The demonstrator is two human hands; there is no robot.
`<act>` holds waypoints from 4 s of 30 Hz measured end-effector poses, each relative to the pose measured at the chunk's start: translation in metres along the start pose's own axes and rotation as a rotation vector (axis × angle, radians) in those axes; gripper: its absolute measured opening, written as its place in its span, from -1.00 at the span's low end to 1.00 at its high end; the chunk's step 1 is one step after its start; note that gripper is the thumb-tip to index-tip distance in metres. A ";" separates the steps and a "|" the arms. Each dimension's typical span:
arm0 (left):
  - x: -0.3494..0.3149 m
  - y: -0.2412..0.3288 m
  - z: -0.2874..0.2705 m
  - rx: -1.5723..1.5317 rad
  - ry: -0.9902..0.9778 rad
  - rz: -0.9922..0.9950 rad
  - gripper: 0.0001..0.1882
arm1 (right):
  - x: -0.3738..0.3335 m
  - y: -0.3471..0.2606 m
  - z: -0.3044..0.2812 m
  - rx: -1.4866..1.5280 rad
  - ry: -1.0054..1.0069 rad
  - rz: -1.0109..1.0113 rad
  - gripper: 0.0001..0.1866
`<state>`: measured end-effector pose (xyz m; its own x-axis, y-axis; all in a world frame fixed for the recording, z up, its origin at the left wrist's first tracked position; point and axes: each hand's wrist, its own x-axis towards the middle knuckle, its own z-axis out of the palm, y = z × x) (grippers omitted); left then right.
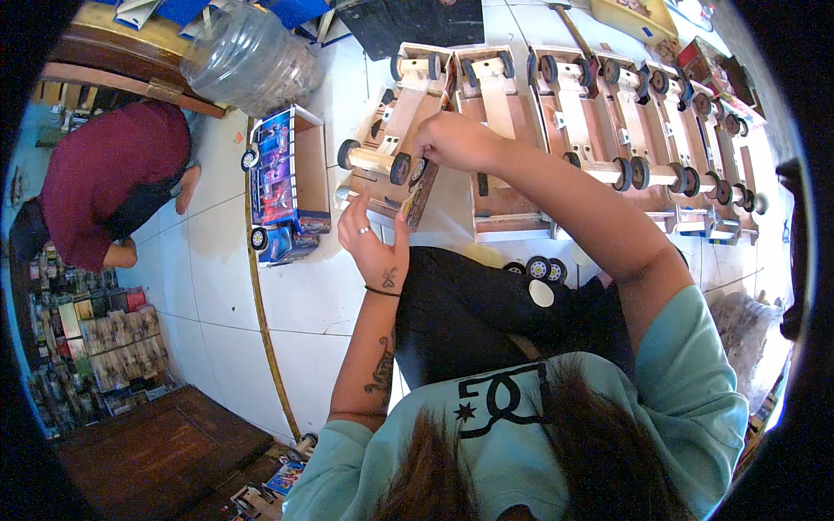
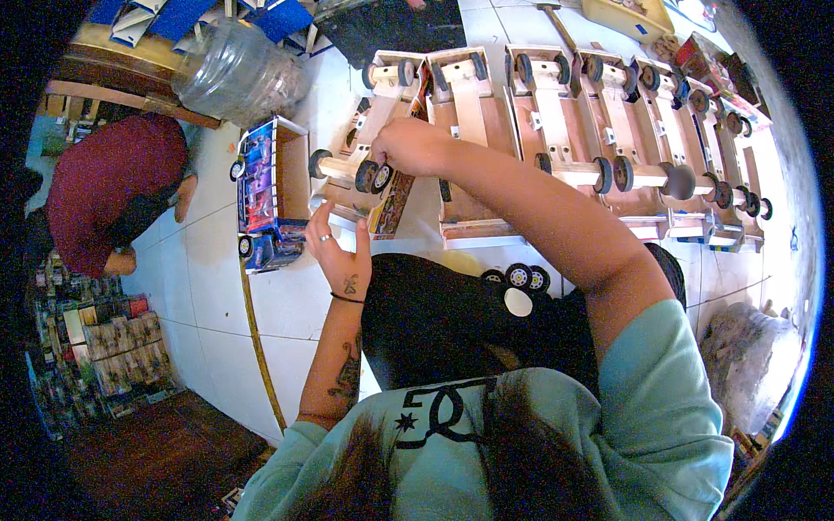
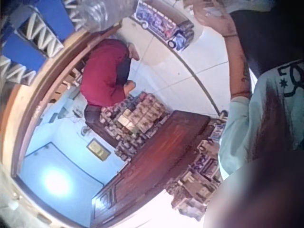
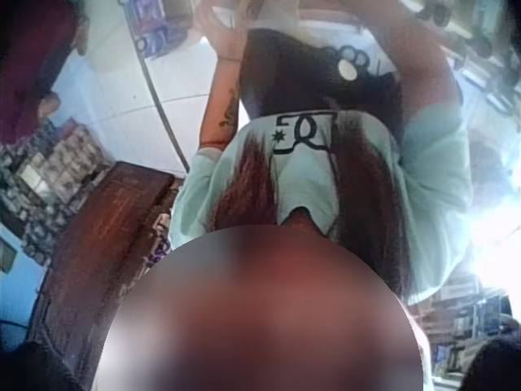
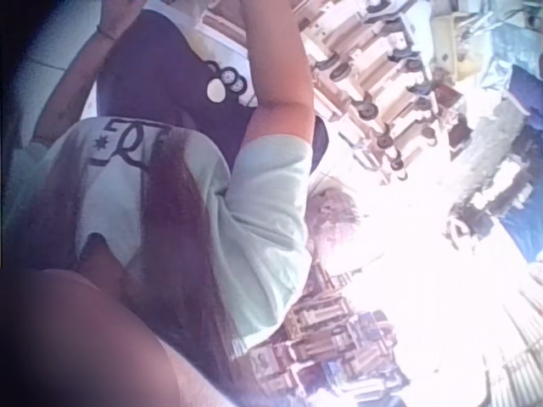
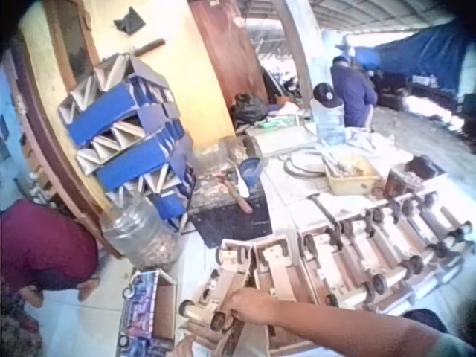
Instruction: The person sits on the floor and assembles toy trucks by attaching wheels to the wooden chassis. They handle multiple toy trucks and wheels, placing the wheels onto the axles and then setting the assembled trucks into their packaging boxes.
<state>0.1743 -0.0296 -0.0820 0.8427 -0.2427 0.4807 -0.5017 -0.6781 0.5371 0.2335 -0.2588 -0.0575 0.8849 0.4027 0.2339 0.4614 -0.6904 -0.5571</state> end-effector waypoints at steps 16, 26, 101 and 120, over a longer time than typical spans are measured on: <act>0.027 -0.009 0.031 0.126 -0.057 -0.094 -0.45 | 0.013 0.004 0.020 0.005 -0.019 -0.017 -0.61; 0.030 -0.006 0.041 0.168 -0.009 -0.176 -0.60 | 0.011 -0.001 0.022 0.087 0.024 0.028 -0.67; -0.076 0.074 0.025 -0.015 -0.612 0.311 -0.83 | -0.265 -0.030 0.093 -0.235 -0.522 0.254 -0.66; -0.078 0.084 0.017 0.058 -0.518 0.312 -0.64 | -0.257 -0.005 0.112 -0.255 -0.351 0.260 -0.66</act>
<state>0.0699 -0.0789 -0.0861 0.6505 -0.7323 0.2014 -0.7410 -0.5538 0.3798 -0.0032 -0.2918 -0.2037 0.9183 0.3455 -0.1936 0.2680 -0.9020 -0.3385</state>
